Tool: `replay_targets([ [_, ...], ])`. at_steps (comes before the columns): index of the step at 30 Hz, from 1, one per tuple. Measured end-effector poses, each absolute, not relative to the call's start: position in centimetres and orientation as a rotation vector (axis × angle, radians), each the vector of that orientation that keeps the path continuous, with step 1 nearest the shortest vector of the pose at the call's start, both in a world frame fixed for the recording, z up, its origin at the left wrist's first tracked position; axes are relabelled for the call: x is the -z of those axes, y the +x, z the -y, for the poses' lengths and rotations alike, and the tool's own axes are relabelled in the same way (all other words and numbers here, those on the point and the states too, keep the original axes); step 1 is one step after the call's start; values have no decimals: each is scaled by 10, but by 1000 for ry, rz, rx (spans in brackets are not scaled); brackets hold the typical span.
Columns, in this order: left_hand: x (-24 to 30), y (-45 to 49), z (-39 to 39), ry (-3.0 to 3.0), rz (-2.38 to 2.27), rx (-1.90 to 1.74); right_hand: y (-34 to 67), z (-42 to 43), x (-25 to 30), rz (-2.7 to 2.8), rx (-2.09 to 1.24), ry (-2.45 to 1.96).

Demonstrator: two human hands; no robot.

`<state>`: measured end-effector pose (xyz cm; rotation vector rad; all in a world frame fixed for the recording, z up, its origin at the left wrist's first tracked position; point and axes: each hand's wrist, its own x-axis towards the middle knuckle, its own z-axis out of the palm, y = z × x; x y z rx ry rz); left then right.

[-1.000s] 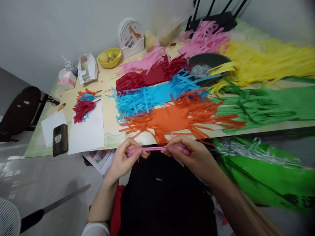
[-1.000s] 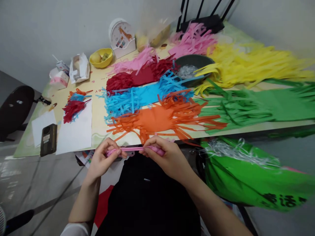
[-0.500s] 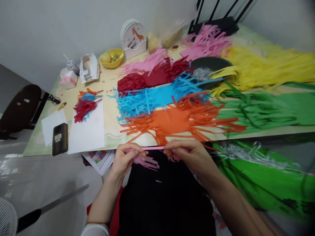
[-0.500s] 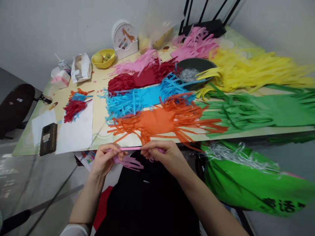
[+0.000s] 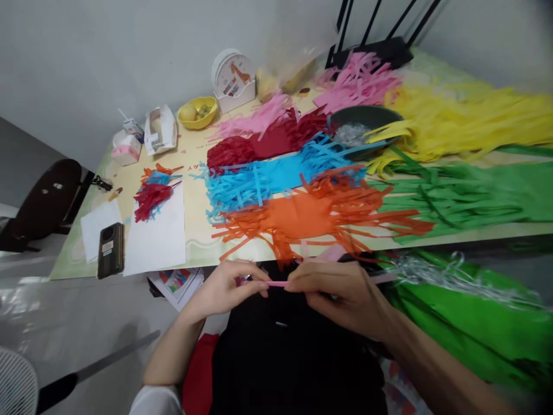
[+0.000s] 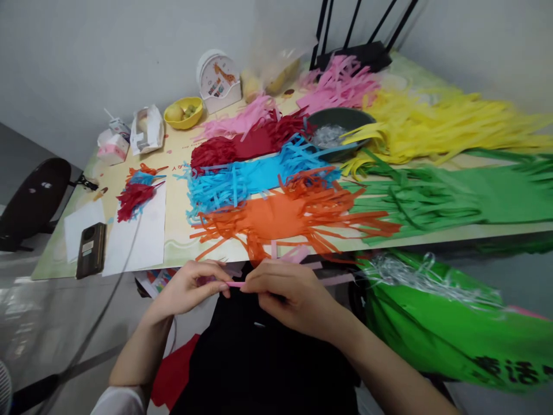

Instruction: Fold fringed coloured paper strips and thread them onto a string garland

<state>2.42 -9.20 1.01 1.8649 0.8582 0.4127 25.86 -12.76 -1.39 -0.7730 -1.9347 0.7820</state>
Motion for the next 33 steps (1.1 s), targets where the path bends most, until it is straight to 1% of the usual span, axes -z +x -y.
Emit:
replay_targets([
  [2,-4,25,93,2043,-888,-432,266,128,14,1977,-887,-828],
  [3,-1,24,93,2188,-906,-460,269,128,13,1986,-997,-875],
  [5,4,22,94,2531,-889,-551,273,124,13,1912,-1288,-972],
  [8,5,21,94,2921,-706,-704,267,115,18,1655,-1662,-1013],
  [10,5,22,94,3038,-608,-789,256,109,25,1504,-1876,-963],
  [12,6,24,94,3082,-604,-842,246,108,33,1354,-2043,-899],
  [14,10,24,94,3071,-652,-889,239,109,39,1219,-2103,-867],
  [19,27,26,93,2882,-843,-1093,231,117,38,1077,-1987,-897],
  [25,30,46,102,2355,-973,-1359,224,116,17,1103,-1808,-677],
  [27,26,54,106,2207,-1004,-1382,227,113,11,1192,-1643,-684],
  [29,25,63,110,2075,-1072,-1329,232,111,6,1275,-1443,-753],
  [33,35,80,113,1776,-1172,-1300,236,113,6,1463,-1059,-922],
])
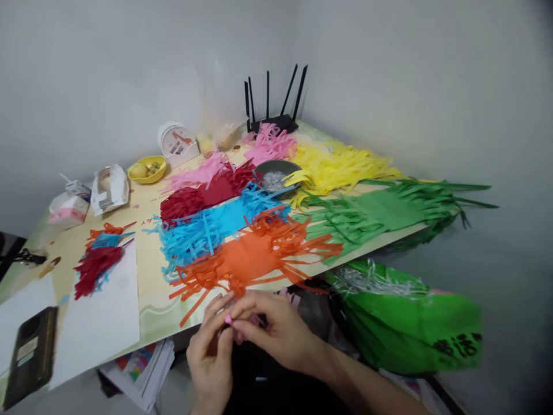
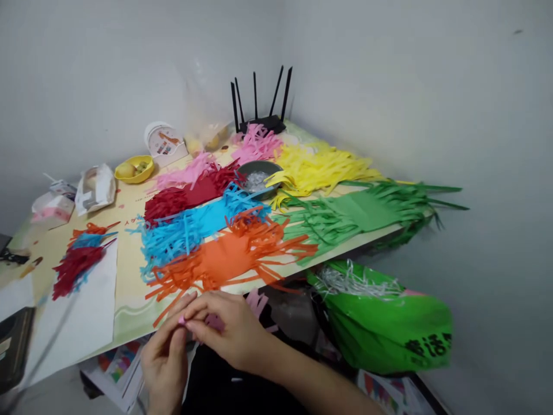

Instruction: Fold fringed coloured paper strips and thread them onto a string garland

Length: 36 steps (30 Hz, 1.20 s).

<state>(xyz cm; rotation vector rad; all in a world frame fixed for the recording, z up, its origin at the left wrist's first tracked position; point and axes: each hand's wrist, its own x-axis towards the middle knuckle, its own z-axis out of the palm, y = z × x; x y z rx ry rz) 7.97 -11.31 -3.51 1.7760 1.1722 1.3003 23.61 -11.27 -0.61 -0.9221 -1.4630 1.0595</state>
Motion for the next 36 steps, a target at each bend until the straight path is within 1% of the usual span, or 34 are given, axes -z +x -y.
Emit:
replay_targets([
  [4,54,85,109,1442,-1305,-1389,250,103,11,1792,-759,-946],
  [6,57,82,106,1310,-1380,-1439,277,75,9,1907,-608,-974],
  [7,56,81,105,1271,-1398,-1444,296,52,7,1904,-490,-1058],
  [9,52,81,103,1239,-1399,-1394,339,-5,2,1791,-286,-1482],
  [11,46,86,103,1229,-1374,-1307,377,-68,-1,1818,-142,-1954],
  [14,42,99,104,1178,-1365,-1218,409,-142,5,1929,-177,-2109],
  [18,45,110,103,1119,-1328,-1119,409,-182,26,2105,-273,-2182],
  [23,49,110,100,1104,-1313,-1032,408,-191,40,2203,-321,-2265],
  [27,48,111,99,1095,-1285,-1000,412,-192,42,2201,-351,-2245],
  [32,45,110,98,1104,-1298,-1001,425,-183,37,2040,-354,-2118],
  [36,44,104,97,1189,-1257,-959,440,-163,22,1834,-438,-1989],
])
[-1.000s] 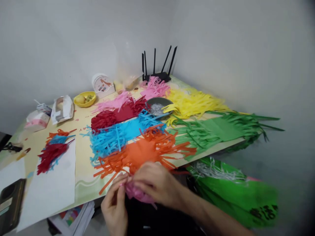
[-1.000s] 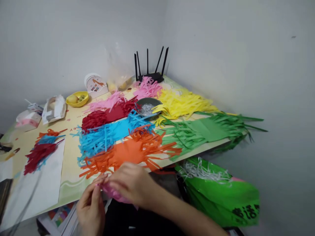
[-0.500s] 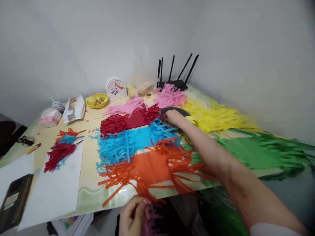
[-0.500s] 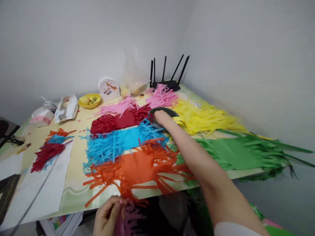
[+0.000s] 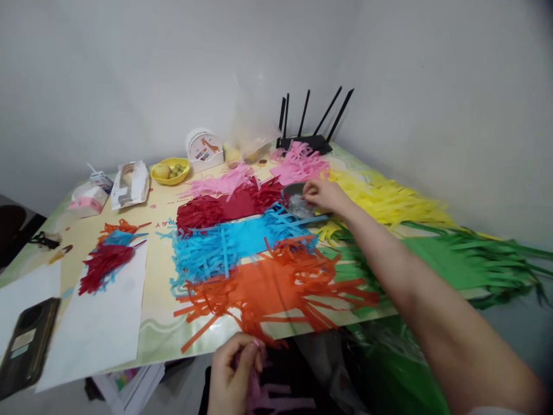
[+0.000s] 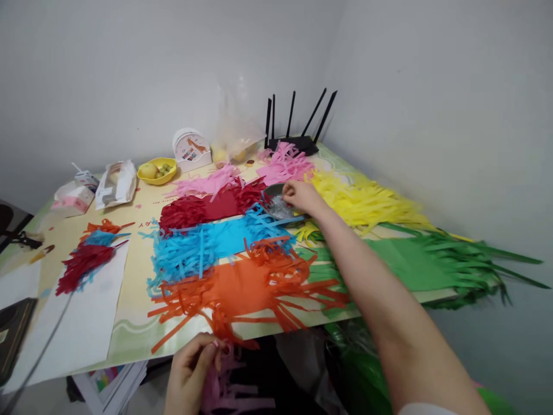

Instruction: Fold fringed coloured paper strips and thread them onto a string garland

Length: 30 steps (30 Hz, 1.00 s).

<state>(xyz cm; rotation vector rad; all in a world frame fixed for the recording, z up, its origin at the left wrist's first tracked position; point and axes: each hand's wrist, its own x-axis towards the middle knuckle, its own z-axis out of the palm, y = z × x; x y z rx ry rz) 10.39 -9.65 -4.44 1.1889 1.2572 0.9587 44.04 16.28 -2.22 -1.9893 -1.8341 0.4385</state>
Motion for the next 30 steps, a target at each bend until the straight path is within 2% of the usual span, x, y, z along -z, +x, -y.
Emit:
replay_targets([
  [4,46,101,92,1171,-1207,-981,430,-114,6,1620,-570,-1730],
  [8,41,100,86,1121,-1230,-1095,370,-33,7,1279,-964,-1198],
  [13,29,94,84,1200,-1227,-1188,276,53,31,1032,-1372,-1050],
  [24,23,73,107,1421,-1231,-1263,205,93,44,810,-1589,-860],
  [30,26,60,106,1975,-1372,-1265,199,97,54,884,-1494,-950],
])
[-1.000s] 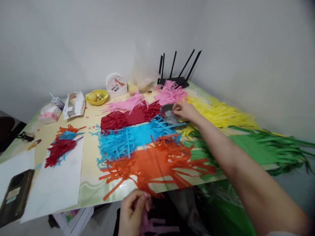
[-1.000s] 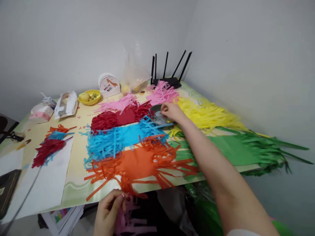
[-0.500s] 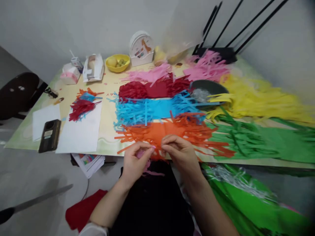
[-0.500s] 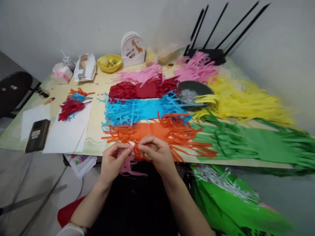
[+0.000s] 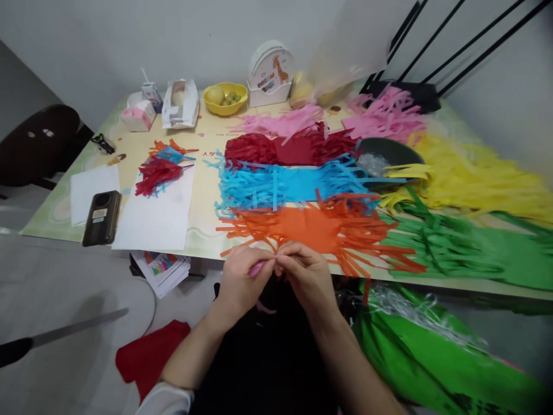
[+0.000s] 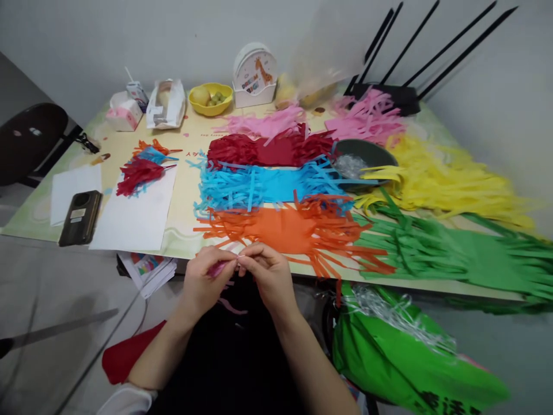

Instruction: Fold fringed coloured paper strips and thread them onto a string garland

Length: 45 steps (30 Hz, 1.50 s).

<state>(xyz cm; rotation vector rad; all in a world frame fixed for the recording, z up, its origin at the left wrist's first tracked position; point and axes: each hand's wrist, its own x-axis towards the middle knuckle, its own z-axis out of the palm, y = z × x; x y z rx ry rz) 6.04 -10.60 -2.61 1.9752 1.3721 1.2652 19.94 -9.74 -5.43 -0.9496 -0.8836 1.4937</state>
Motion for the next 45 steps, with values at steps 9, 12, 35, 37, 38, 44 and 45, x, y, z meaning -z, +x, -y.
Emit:
replay_targets([
  [9,38,56,109,1479,-1185,-1118,215,94,51,1113,-1496,-1131],
  [12,41,57,112,1416,-1130,-1097,214,96,53,1079,-1515,-1118],
  [35,40,66,116,1289,-1151,-1094,212,103,58,896,-1586,-1048],
  [37,43,65,115,1228,-1119,-1099,213,101,58,931,-1580,-1070],
  [38,44,64,115,1223,-1136,-1103,214,100,58,955,-1596,-1076],
  [44,48,67,121,1244,-1208,-1103,216,98,62,1013,-1690,-1071],
  [45,49,68,122,1206,-1186,-1101,217,98,61,1040,-1680,-1091],
])
